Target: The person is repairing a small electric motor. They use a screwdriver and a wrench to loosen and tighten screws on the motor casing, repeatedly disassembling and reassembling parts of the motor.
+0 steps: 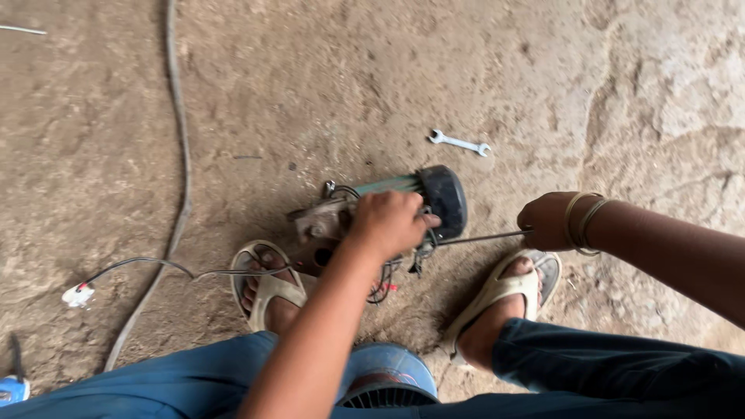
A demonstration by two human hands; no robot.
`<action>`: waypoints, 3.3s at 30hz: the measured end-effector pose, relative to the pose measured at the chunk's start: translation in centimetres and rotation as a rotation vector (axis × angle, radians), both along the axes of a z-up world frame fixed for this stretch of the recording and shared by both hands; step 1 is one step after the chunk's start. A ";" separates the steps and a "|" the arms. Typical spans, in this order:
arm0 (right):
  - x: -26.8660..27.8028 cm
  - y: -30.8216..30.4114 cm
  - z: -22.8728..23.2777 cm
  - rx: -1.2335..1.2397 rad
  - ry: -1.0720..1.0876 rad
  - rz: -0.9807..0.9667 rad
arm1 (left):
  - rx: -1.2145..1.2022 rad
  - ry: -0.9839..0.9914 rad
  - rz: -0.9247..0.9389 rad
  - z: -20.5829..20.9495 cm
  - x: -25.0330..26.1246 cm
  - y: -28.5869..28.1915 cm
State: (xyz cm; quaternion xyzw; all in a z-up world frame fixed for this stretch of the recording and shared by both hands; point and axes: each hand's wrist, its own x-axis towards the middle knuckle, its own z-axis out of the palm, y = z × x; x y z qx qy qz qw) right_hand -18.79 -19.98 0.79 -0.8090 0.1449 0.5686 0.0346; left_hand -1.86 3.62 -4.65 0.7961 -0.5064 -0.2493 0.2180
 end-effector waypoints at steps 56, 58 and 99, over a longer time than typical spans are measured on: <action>0.7 8.5 13.0 -0.269 -0.351 -0.524 | -0.188 0.101 0.165 -2.2 7.8 -4.9; 0.3 8.7 12.6 -0.185 -0.482 -0.575 | -0.196 0.102 0.168 -2.0 7.7 -4.9; 0.3 10.0 12.3 -0.095 -0.646 -0.654 | -0.324 0.061 0.219 -3.2 7.3 -4.9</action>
